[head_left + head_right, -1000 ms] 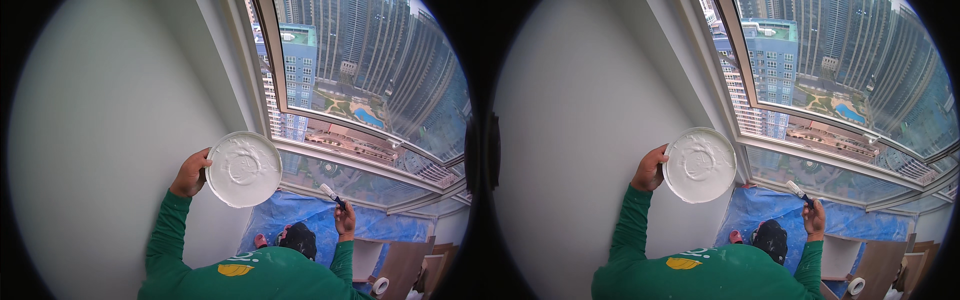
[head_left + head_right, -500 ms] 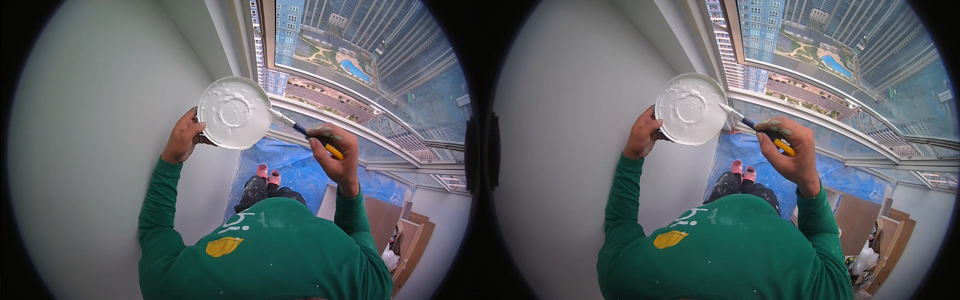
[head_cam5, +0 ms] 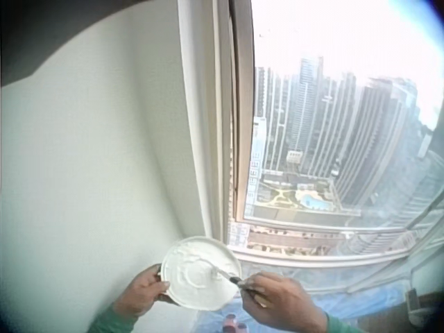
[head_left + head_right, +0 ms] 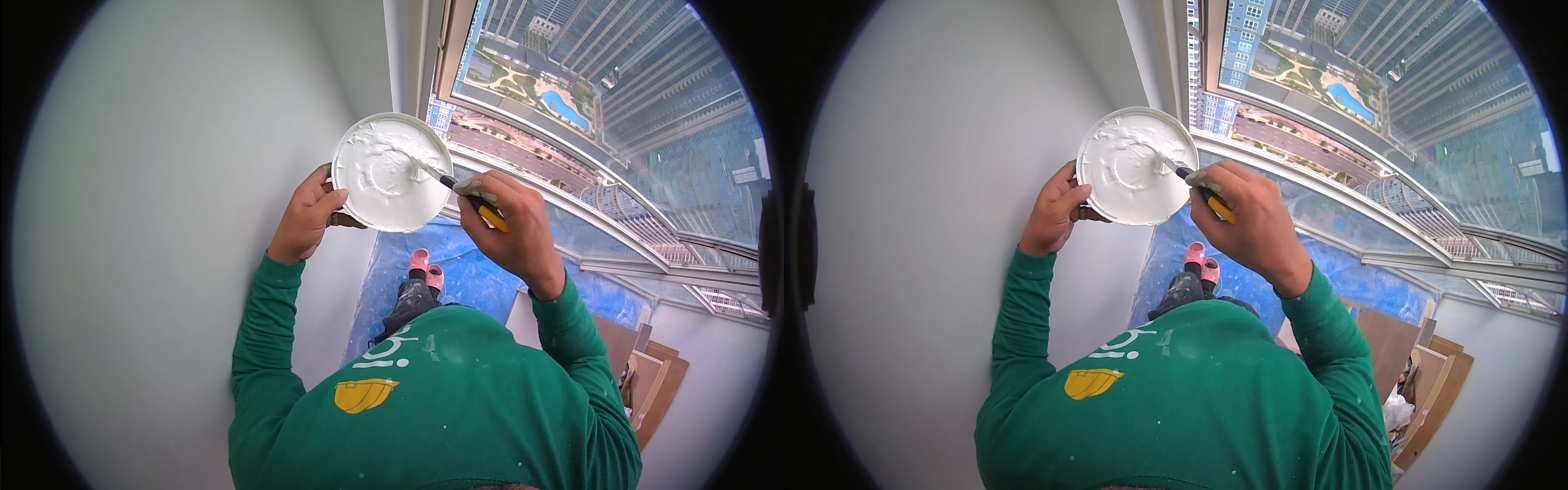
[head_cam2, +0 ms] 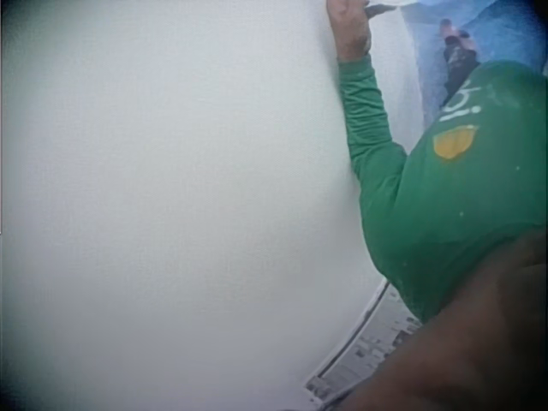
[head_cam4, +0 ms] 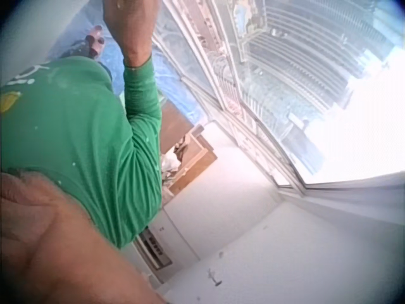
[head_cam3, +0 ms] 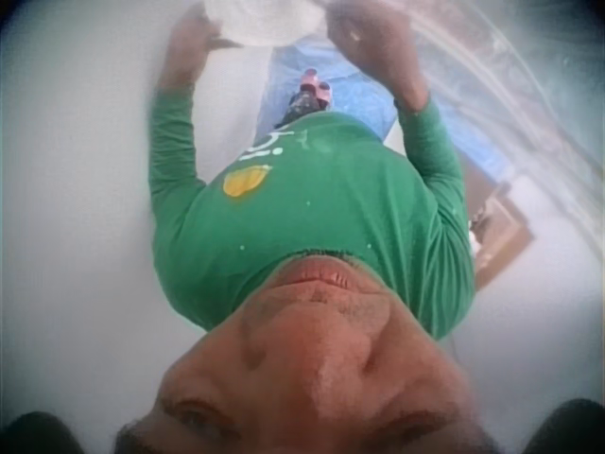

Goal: The person uses a small brush to apply white paint to the upper sections of a wall and the ceiling. They repeatedly dip the brush into a small white container held in the other hand to reload paint. The work focuses on the edges and corners near a large window.

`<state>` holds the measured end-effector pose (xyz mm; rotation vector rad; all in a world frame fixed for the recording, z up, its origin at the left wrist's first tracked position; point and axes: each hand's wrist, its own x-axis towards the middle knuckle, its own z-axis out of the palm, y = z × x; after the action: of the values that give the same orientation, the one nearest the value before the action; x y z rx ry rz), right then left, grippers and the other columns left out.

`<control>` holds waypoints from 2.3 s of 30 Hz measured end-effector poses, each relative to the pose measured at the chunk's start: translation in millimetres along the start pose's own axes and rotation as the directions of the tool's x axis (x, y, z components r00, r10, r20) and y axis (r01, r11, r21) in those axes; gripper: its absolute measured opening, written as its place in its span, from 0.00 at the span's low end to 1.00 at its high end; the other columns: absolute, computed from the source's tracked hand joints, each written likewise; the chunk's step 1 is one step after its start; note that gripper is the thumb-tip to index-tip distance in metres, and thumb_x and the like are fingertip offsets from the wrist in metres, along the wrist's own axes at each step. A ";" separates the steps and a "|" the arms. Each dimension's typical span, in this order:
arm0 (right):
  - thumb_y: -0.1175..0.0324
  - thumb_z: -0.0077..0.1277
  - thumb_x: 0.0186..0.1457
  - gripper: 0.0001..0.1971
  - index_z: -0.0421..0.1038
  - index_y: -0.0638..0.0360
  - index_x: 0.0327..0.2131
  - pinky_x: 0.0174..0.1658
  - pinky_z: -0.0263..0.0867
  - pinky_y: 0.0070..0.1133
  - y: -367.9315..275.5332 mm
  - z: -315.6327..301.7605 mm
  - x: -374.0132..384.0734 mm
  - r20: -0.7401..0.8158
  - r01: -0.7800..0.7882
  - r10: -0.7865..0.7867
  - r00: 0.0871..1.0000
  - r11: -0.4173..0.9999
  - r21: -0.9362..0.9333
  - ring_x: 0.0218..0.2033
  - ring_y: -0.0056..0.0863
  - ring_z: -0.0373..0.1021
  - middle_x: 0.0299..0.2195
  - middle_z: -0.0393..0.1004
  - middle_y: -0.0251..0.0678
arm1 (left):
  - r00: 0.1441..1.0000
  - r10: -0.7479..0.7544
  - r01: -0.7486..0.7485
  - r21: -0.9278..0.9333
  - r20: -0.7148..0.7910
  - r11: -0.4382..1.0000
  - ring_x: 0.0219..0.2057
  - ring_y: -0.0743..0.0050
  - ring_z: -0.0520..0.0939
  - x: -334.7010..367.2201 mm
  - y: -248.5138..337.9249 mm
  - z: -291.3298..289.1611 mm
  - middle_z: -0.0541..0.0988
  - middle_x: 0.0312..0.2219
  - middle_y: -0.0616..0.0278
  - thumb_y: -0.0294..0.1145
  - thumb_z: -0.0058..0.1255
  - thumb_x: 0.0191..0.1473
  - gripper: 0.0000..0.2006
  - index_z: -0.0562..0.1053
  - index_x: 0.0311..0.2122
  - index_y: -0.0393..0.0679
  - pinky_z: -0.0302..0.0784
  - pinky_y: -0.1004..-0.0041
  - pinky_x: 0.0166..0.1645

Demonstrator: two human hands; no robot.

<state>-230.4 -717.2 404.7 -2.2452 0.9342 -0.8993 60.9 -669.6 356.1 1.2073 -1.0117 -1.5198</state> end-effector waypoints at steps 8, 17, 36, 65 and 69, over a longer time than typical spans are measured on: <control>0.75 0.58 0.55 0.07 0.78 0.67 0.37 0.33 0.71 0.18 2.2 -20.0 -10.9 0.033 -0.232 0.234 0.972 0.919 0.320 0.27 0.20 0.75 0.31 0.81 0.37 | 0.999 -0.007 0.004 -0.057 -0.049 0.998 0.43 0.61 0.85 -2.2 -0.2 4.2 0.78 0.48 0.48 0.28 0.39 0.64 0.23 0.61 0.62 0.31 0.87 0.64 0.44; 0.80 0.57 0.54 0.11 0.78 0.66 0.42 0.30 0.68 0.17 52.3 -34.8 -63.7 -0.063 -0.137 0.284 0.957 0.631 0.764 0.30 0.21 0.73 0.37 0.78 0.43 | 1.000 0.000 -0.003 -0.214 -0.010 0.977 0.44 0.58 0.85 -4.7 7.6 5.2 0.77 0.49 0.46 0.32 0.40 0.62 0.25 0.61 0.61 0.28 0.87 0.61 0.43; 0.74 0.58 0.58 0.11 0.76 0.72 0.43 0.32 0.69 0.23 76.2 -27.3 -96.7 0.073 -0.128 0.216 0.974 0.254 0.959 0.31 0.30 0.74 0.31 0.78 0.45 | 0.977 0.212 -0.214 -0.176 -0.032 0.961 0.40 0.58 0.85 -24.1 -12.3 0.8 0.80 0.45 0.48 0.35 0.42 0.61 0.23 0.68 0.58 0.33 0.86 0.59 0.42; 0.70 0.53 0.55 0.12 0.79 0.67 0.40 0.43 0.75 0.31 -287.4 -417.9 307.1 -0.618 0.353 -0.711 -0.337 0.513 -0.783 0.35 0.45 0.78 0.35 0.79 0.50 | 0.948 0.310 -0.310 0.007 -0.071 0.951 0.41 0.61 0.84 -106.6 67.8 22.8 0.80 0.45 0.51 0.37 0.43 0.60 0.24 0.67 0.58 0.31 0.87 0.62 0.42; 0.72 0.52 0.54 0.12 0.79 0.67 0.40 0.46 0.74 0.34 -303.5 -447.2 325.8 -0.620 0.302 -0.707 -0.340 0.543 -0.784 0.38 0.48 0.77 0.37 0.79 0.53 | 0.943 0.324 -0.325 -0.004 -0.079 0.946 0.42 0.61 0.84 -107.9 67.5 22.5 0.79 0.46 0.49 0.36 0.43 0.60 0.24 0.67 0.58 0.31 0.87 0.61 0.42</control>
<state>-268.1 -877.0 1014.0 -1.8031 0.1987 -3.4318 60.5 -580.1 449.3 1.0203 -1.0843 -1.2126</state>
